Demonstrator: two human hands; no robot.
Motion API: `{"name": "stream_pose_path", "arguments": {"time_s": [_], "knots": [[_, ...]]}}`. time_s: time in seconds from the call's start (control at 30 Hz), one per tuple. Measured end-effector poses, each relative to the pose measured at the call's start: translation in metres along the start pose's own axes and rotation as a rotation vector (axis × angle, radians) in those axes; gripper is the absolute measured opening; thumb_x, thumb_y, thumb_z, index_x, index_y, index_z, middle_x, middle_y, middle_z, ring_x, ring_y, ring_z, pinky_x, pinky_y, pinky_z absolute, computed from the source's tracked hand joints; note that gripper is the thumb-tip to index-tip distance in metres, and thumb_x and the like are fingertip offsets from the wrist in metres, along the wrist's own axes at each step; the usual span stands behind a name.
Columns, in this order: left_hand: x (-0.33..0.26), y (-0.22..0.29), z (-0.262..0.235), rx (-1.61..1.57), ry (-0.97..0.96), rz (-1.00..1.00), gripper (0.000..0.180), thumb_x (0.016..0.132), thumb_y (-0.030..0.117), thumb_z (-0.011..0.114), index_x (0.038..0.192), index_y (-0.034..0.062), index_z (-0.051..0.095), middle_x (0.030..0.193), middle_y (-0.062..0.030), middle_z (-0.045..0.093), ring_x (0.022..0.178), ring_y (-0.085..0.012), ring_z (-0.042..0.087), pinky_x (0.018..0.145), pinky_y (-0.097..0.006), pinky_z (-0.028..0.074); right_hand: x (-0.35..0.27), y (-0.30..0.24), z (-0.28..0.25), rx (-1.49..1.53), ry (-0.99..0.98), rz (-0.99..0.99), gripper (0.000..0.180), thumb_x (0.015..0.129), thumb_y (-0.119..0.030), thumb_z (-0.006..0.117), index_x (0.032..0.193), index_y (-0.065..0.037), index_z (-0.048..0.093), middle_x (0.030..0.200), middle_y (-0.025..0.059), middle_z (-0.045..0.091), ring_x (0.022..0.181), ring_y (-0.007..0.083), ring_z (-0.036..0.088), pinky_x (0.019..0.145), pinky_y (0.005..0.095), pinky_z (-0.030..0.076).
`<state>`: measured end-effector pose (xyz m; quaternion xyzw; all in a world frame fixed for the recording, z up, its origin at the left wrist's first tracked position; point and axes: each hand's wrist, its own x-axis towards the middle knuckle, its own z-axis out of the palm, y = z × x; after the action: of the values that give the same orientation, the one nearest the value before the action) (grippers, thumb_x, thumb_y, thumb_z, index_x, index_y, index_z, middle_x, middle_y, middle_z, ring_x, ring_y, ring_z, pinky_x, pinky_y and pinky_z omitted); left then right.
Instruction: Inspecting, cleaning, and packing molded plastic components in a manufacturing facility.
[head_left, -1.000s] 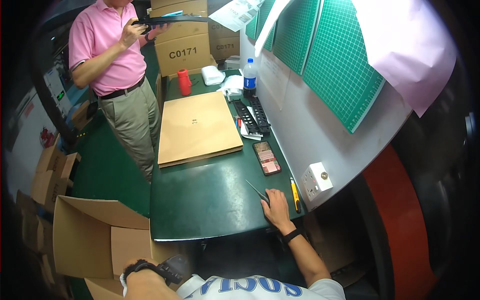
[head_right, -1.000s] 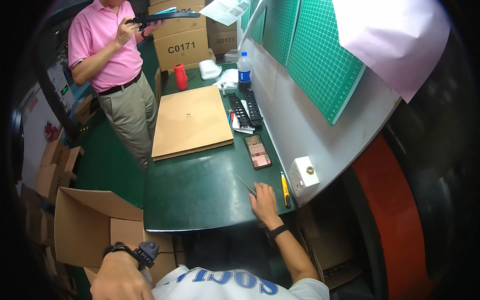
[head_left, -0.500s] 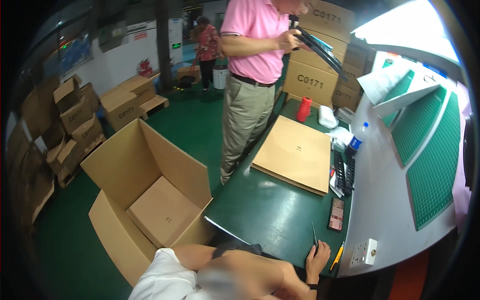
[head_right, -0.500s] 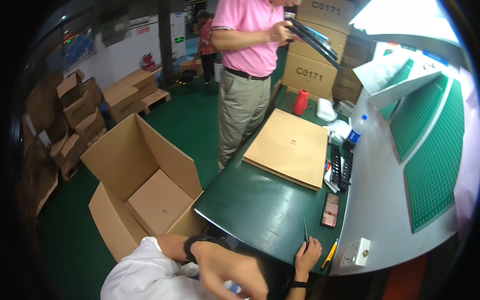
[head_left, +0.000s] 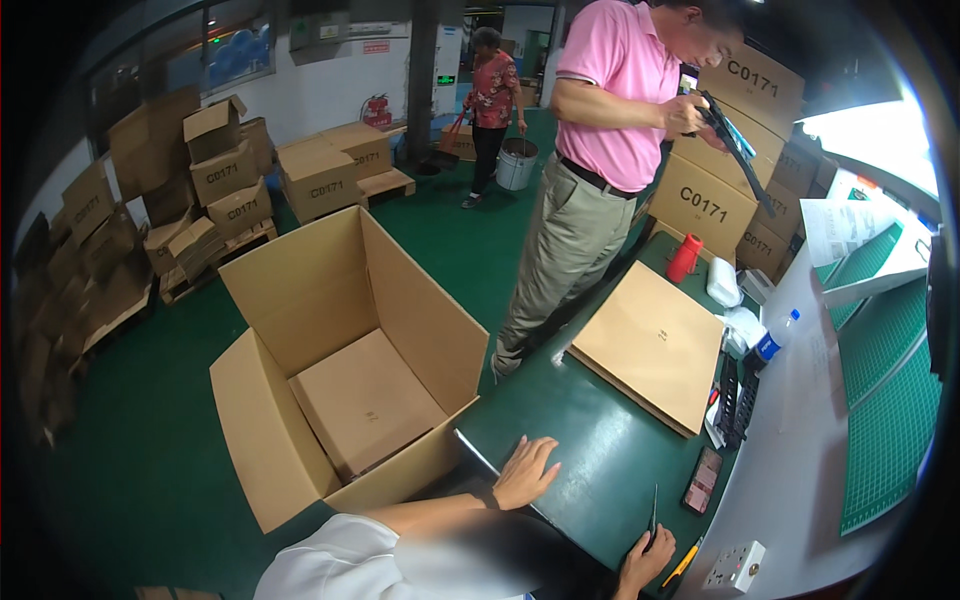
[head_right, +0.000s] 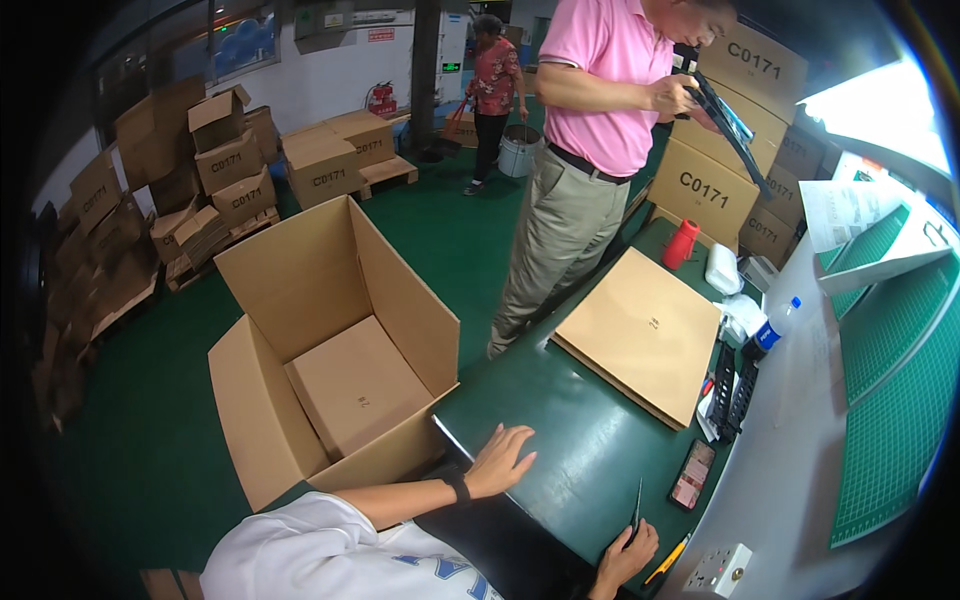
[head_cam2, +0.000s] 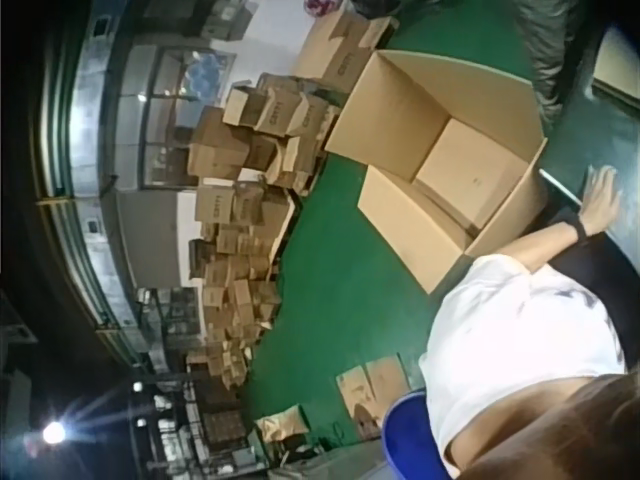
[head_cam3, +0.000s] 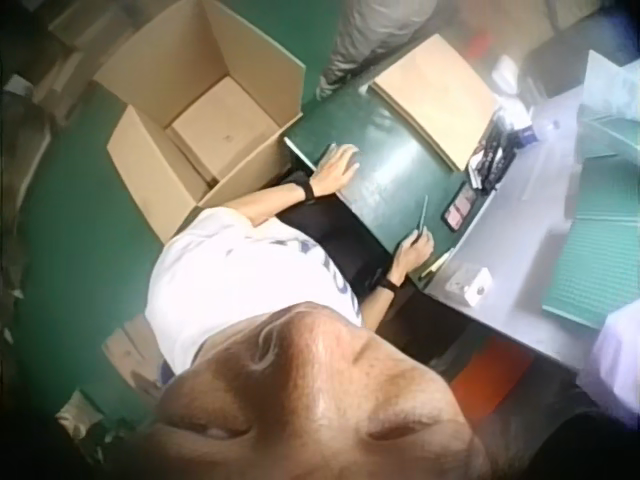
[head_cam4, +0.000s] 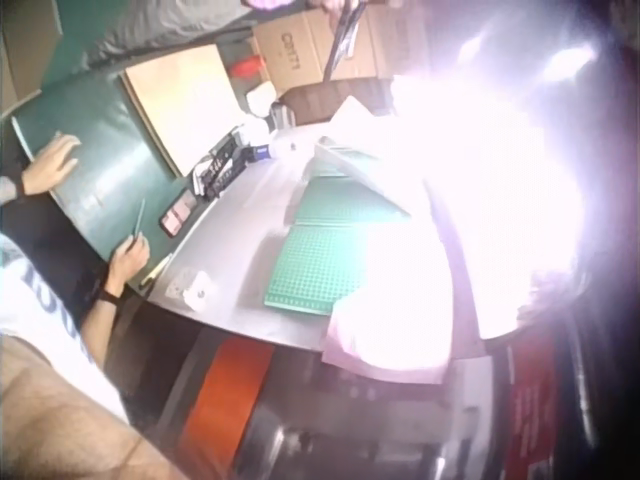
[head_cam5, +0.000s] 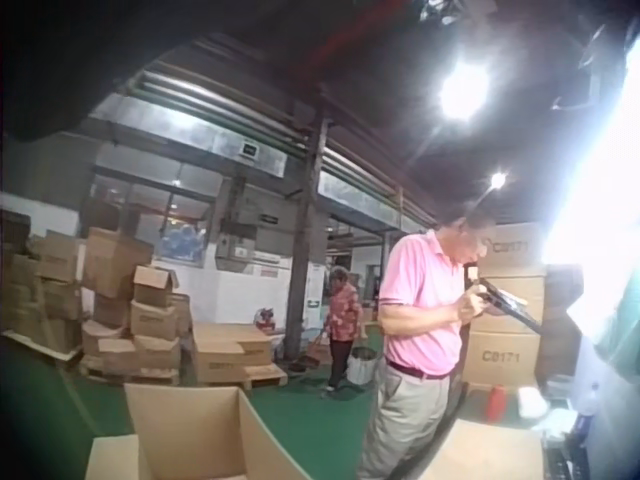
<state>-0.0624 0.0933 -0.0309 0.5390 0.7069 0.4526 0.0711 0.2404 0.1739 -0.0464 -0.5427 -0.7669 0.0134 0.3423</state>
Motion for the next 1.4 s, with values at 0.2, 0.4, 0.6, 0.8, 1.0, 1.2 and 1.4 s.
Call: {"name": "stream_pose_path", "arguments": {"time_s": [0.2, 0.4, 0.6, 0.8, 1.0, 1.2, 1.4], "knots": [[-0.002, -0.008, 0.012, 0.225, -0.018, 0.074, 0.053, 0.097, 0.032, 0.056, 0.134, -0.0037, 0.044, 0.141, -0.0193, 0.045, 0.140, -0.0319, 0.036, 0.116, -0.056, 0.023, 0.006, -0.014, -0.012, -0.026, 0.015, -0.063, 0.028, 0.091, -0.018, 0.062, 0.114, -0.002, 0.066, 0.113, 0.0221, 0.062, 0.106, 0.0400, 0.058, 0.094, 0.0486, 0.045], [-0.002, -0.005, 0.010, 0.261, 0.003, 0.090, 0.051, 0.097, 0.032, 0.055, 0.134, -0.0024, 0.045, 0.142, -0.0171, 0.045, 0.141, -0.0308, 0.035, 0.115, -0.058, 0.023, 0.010, -0.020, -0.019, -0.066, 0.007, -0.065, 0.027, 0.093, -0.018, 0.060, 0.111, 0.001, 0.065, 0.110, 0.0218, 0.064, 0.102, 0.0396, 0.059, 0.091, 0.0464, 0.047], [-0.002, -0.004, 0.011, 0.289, -0.013, 0.053, 0.051, 0.098, 0.031, 0.055, 0.134, -0.0025, 0.046, 0.141, -0.0178, 0.046, 0.139, -0.0304, 0.038, 0.113, -0.059, 0.027, 0.010, -0.023, -0.019, -0.073, 0.012, -0.062, 0.028, 0.094, -0.020, 0.059, 0.111, 0.001, 0.066, 0.110, 0.0219, 0.064, 0.102, 0.0399, 0.059, 0.091, 0.0466, 0.047], [-0.002, -0.007, 0.014, 0.311, -0.009, 0.055, 0.050, 0.098, 0.032, 0.055, 0.134, -0.0009, 0.045, 0.142, -0.0162, 0.045, 0.141, -0.0299, 0.036, 0.114, -0.060, 0.025, 0.009, -0.023, -0.018, -0.080, 0.025, -0.068, 0.027, 0.094, -0.020, 0.059, 0.111, 0.001, 0.066, 0.111, 0.0210, 0.064, 0.102, 0.0393, 0.059, 0.091, 0.0465, 0.047], [-0.002, -0.005, 0.014, 0.311, -0.001, 0.044, 0.049, 0.098, 0.032, 0.056, 0.133, -0.0010, 0.046, 0.141, -0.0163, 0.046, 0.141, -0.0293, 0.036, 0.114, -0.059, 0.024, 0.009, -0.021, -0.018, -0.080, 0.022, -0.058, 0.027, 0.094, -0.019, 0.060, 0.111, 0.001, 0.066, 0.110, 0.0206, 0.064, 0.102, 0.0387, 0.060, 0.090, 0.0463, 0.047], [-0.002, -0.003, 0.012, 0.292, 0.024, 0.043, 0.050, 0.097, 0.032, 0.057, 0.132, -0.0013, 0.046, 0.139, -0.0168, 0.047, 0.140, -0.0297, 0.038, 0.115, -0.058, 0.024, 0.011, -0.021, -0.021, -0.060, -0.002, -0.039, 0.027, 0.094, -0.018, 0.059, 0.112, 0.001, 0.066, 0.109, 0.0210, 0.064, 0.101, 0.0392, 0.060, 0.090, 0.0464, 0.047], [0.000, -0.004, 0.010, 0.289, 0.027, 0.025, 0.049, 0.097, 0.030, 0.057, 0.132, -0.0023, 0.047, 0.140, -0.0180, 0.047, 0.139, -0.0310, 0.039, 0.114, -0.058, 0.026, 0.011, -0.015, -0.014, -0.061, 0.032, -0.089, 0.028, 0.093, -0.019, 0.060, 0.112, 0.001, 0.066, 0.110, 0.0211, 0.064, 0.101, 0.0394, 0.060, 0.090, 0.0466, 0.047]]}}
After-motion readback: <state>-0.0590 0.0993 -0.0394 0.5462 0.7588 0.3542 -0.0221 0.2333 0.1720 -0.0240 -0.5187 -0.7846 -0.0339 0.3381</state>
